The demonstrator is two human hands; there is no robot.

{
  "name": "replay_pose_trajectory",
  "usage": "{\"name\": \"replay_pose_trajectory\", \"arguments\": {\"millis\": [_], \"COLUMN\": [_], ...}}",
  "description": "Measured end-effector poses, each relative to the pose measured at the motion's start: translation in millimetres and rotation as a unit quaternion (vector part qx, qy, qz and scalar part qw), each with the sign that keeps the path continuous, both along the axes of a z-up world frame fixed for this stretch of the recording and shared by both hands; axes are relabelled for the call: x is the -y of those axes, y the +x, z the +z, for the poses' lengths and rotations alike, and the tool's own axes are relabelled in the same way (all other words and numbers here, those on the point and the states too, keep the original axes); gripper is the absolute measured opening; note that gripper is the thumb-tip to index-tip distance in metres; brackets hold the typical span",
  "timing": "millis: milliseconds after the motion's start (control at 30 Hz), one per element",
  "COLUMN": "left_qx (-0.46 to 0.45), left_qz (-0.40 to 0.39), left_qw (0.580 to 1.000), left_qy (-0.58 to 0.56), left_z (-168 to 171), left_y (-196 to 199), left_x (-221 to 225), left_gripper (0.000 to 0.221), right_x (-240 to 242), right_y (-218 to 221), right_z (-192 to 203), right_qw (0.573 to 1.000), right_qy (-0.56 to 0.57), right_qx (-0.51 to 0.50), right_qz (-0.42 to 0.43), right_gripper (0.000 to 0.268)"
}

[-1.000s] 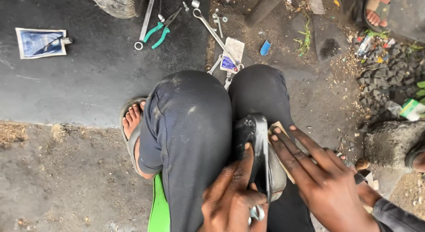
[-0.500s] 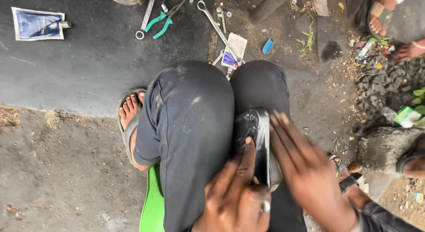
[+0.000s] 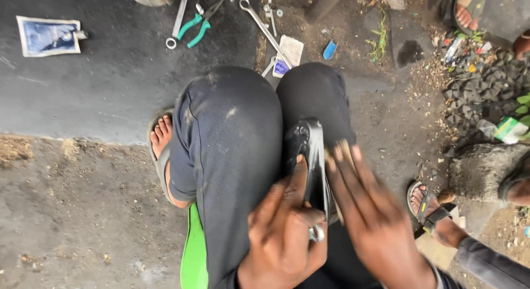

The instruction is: Sand the brake shoes and internal drum surface of a motorcycle brake drum assembly during repair.

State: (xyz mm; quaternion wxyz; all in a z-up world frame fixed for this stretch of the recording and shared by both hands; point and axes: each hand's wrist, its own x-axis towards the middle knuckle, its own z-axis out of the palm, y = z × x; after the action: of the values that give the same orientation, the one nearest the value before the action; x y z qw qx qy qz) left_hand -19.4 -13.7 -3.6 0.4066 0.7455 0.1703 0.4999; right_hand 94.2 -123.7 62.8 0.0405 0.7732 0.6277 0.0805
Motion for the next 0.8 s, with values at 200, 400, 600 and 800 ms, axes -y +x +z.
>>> {"name": "replay_pose_trajectory", "arguments": {"millis": [200, 400, 600, 800], "left_qx": [0.005, 0.019, 0.027, 0.056], "left_qz": [-0.022, -0.007, -0.032, -0.045], "left_qw": [1.0, 1.0, 0.999, 0.994], "left_qy": [0.009, 0.004, -0.016, -0.078], "left_z": [5.5, -0.2, 1.4, -4.2], "left_y": [-2.0, -10.2, -14.0, -16.8], "left_x": [-4.2, 6.6, 4.2, 3.4], "left_gripper": [0.023, 0.026, 0.025, 0.025], "right_x": [1.8, 33.9, -3.5, 17.7], "right_y": [-5.8, -22.8, 12.9, 38.7], "right_z": [-1.5, -14.1, 4.0, 4.6], "right_qw": [1.0, 0.999, 0.997, 0.952], "right_qy": [0.012, 0.049, 0.027, 0.199], "right_qx": [0.009, -0.009, 0.064, -0.226], "right_qz": [0.012, 0.021, 0.029, -0.06], "right_gripper": [0.053, 0.053, 0.052, 0.049]}}
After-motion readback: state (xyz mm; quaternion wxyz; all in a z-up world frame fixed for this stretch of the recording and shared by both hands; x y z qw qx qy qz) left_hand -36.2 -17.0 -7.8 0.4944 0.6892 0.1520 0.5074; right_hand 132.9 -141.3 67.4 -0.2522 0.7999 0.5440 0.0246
